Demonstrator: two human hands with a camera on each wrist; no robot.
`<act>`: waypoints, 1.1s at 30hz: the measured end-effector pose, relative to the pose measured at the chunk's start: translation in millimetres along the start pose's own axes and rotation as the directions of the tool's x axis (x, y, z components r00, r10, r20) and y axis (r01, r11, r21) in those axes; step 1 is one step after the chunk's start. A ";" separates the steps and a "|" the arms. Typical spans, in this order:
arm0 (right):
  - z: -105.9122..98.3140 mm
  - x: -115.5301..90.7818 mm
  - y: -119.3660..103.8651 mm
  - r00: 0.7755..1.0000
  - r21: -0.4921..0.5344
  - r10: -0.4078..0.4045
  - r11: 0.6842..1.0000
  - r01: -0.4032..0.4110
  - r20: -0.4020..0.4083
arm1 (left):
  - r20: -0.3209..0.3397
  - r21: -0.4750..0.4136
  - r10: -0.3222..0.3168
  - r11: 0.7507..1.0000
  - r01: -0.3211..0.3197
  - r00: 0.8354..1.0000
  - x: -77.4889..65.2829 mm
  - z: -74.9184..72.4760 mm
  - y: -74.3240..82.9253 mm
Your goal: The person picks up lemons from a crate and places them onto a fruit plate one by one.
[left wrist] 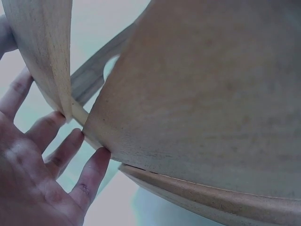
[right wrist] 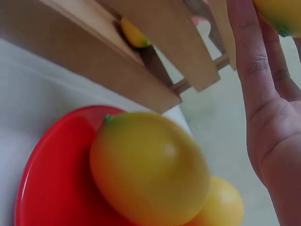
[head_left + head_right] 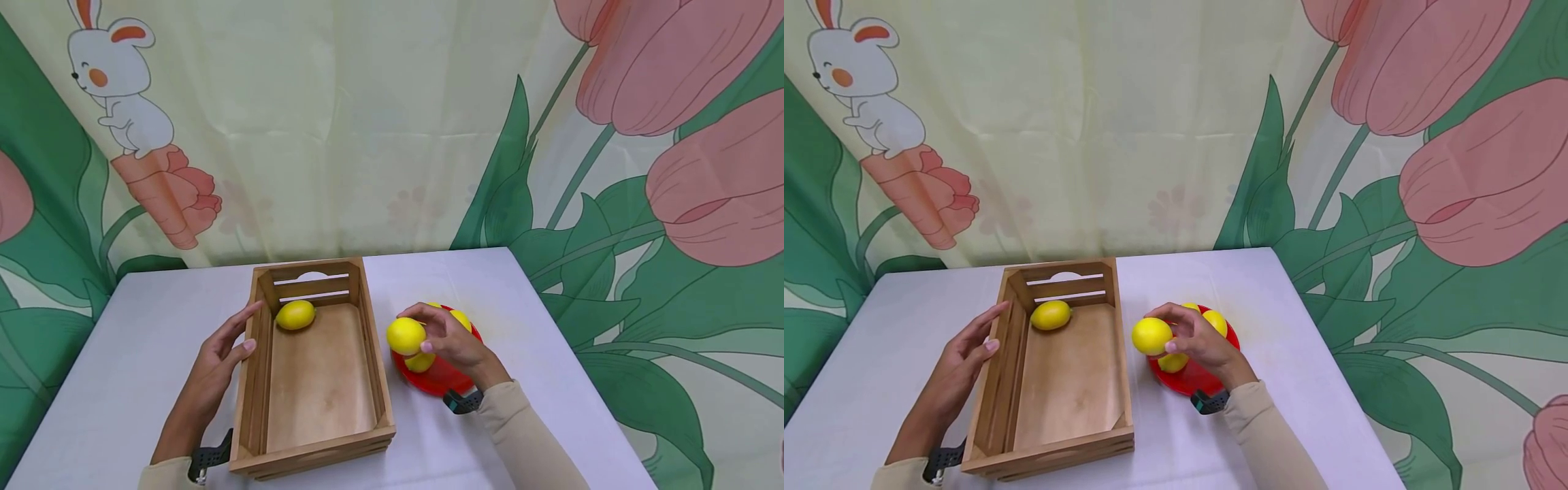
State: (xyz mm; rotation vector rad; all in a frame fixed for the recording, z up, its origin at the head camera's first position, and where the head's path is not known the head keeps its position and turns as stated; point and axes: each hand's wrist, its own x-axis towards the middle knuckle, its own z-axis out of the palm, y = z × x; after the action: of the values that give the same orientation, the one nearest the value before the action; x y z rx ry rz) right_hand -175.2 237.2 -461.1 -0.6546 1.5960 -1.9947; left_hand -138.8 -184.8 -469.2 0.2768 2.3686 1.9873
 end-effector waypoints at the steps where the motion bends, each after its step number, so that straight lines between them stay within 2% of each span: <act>1: -1.3 -1.1 1.4 1.000 -0.006 0.005 1.000 -0.005 -0.012 | 0.000 -0.004 0.002 1.000 -0.002 1.000 0.2 -0.2 -0.2; 7: -6.9 -7.1 9.0 0.993 -0.045 0.044 0.998 -0.049 -0.110 | 0.002 -0.009 0.006 1.000 -0.006 1.000 0.6 -1.8 -0.7; 12: -10.3 -11.1 13.7 0.977 -0.135 0.073 0.986 -0.101 -0.201 | 0.002 -0.015 0.006 1.000 -0.006 1.000 0.3 -1.8 -0.2; 17: -13.4 -15.0 16.4 0.962 -0.198 0.096 0.969 -0.149 -0.254 | 0.002 -0.019 0.007 1.000 -0.007 1.000 0.2 -1.5 0.0; 23: -17.2 -20.1 16.6 0.930 -0.254 0.121 0.942 -0.217 -0.348 | 0.002 -0.021 0.009 1.000 -0.009 1.000 0.3 -1.0 0.0; 33: -23.3 -28.4 13.1 0.905 -0.289 0.073 0.934 -0.208 -0.419 | 0.001 -0.019 -0.001 1.000 0.001 1.000 0.1 -1.6 -0.2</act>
State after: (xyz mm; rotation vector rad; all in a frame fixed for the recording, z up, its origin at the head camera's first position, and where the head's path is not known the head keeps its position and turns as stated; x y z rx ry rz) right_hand -167.6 270.3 -480.2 -0.2305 2.1857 -1.8516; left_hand -139.1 -186.4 -469.1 0.2750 2.3481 2.0073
